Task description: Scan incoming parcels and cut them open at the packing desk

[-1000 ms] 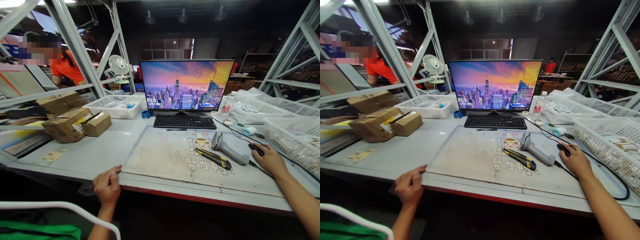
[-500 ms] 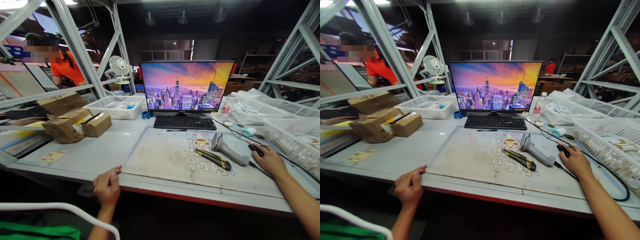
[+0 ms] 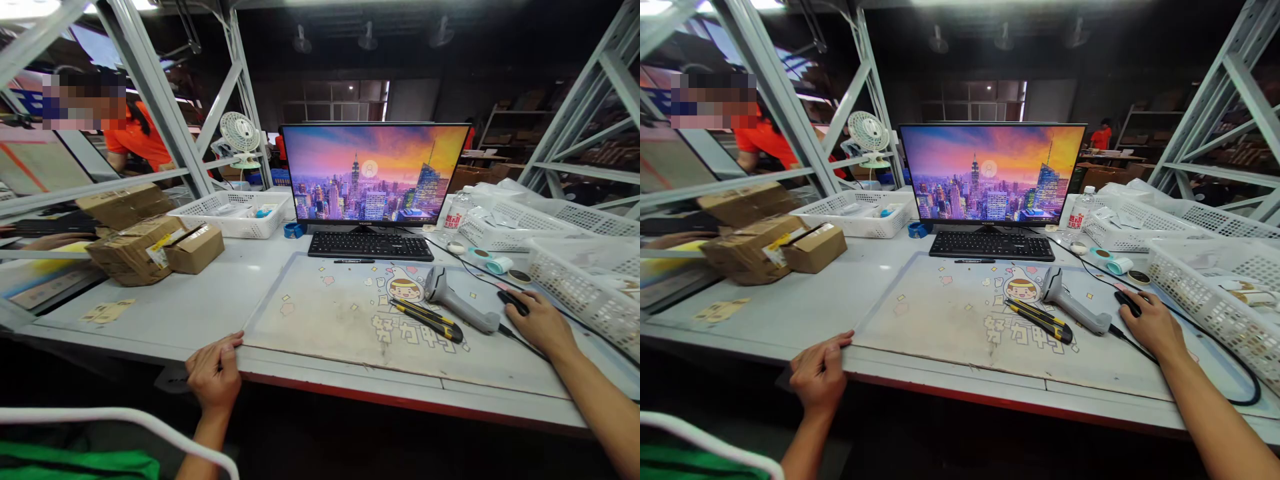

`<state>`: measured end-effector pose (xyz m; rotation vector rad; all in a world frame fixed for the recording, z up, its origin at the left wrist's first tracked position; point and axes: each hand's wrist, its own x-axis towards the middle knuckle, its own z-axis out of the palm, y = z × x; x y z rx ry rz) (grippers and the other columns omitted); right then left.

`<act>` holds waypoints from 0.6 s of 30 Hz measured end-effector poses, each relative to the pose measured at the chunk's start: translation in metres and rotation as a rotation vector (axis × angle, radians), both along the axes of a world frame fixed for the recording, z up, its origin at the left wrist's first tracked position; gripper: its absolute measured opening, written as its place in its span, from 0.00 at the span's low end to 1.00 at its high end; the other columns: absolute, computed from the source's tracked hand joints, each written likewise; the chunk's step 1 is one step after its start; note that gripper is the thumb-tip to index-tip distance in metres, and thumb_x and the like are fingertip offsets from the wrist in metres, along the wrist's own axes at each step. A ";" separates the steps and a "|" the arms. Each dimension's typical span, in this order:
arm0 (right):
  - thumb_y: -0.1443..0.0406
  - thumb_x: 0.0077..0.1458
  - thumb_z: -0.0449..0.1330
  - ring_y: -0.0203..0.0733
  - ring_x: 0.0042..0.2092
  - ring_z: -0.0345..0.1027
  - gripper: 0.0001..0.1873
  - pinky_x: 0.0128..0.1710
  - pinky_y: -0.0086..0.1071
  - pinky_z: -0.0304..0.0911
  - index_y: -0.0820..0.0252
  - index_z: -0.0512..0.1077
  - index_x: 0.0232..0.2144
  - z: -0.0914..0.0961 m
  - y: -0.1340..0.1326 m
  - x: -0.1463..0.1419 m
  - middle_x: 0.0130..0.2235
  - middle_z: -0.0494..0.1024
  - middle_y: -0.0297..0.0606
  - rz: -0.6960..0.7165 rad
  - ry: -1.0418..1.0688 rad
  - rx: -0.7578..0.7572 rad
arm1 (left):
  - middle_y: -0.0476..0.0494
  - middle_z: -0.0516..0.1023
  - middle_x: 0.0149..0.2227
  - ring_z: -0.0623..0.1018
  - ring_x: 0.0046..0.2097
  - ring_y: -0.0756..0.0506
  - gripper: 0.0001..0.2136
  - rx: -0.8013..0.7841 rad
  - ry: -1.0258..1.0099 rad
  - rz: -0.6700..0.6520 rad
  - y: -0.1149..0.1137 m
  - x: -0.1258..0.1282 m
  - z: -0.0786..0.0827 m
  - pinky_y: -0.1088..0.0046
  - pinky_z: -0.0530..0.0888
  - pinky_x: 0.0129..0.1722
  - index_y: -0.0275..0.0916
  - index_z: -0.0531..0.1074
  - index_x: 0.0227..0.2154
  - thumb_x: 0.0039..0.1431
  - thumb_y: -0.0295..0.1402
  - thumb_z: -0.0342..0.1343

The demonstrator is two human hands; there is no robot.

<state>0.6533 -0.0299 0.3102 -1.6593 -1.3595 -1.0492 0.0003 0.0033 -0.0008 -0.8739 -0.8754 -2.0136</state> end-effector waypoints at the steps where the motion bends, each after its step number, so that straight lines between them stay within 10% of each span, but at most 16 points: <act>1: 0.67 0.81 0.69 0.52 0.60 0.61 0.21 0.66 0.54 0.62 0.59 0.72 0.69 0.000 0.000 0.000 0.64 0.59 0.45 0.003 -0.001 0.003 | 0.45 0.84 0.40 0.81 0.42 0.42 0.14 0.002 0.000 -0.001 0.000 0.000 0.000 0.60 0.70 0.51 0.38 0.78 0.36 0.75 0.30 0.49; 18: 0.71 0.76 0.72 0.53 0.59 0.62 0.23 0.65 0.55 0.62 0.60 0.73 0.67 0.002 0.005 0.002 0.62 0.62 0.45 0.059 -0.023 0.071 | 0.44 0.84 0.41 0.82 0.43 0.42 0.13 -0.021 0.014 -0.016 -0.002 0.000 0.005 0.59 0.70 0.51 0.38 0.78 0.37 0.75 0.30 0.49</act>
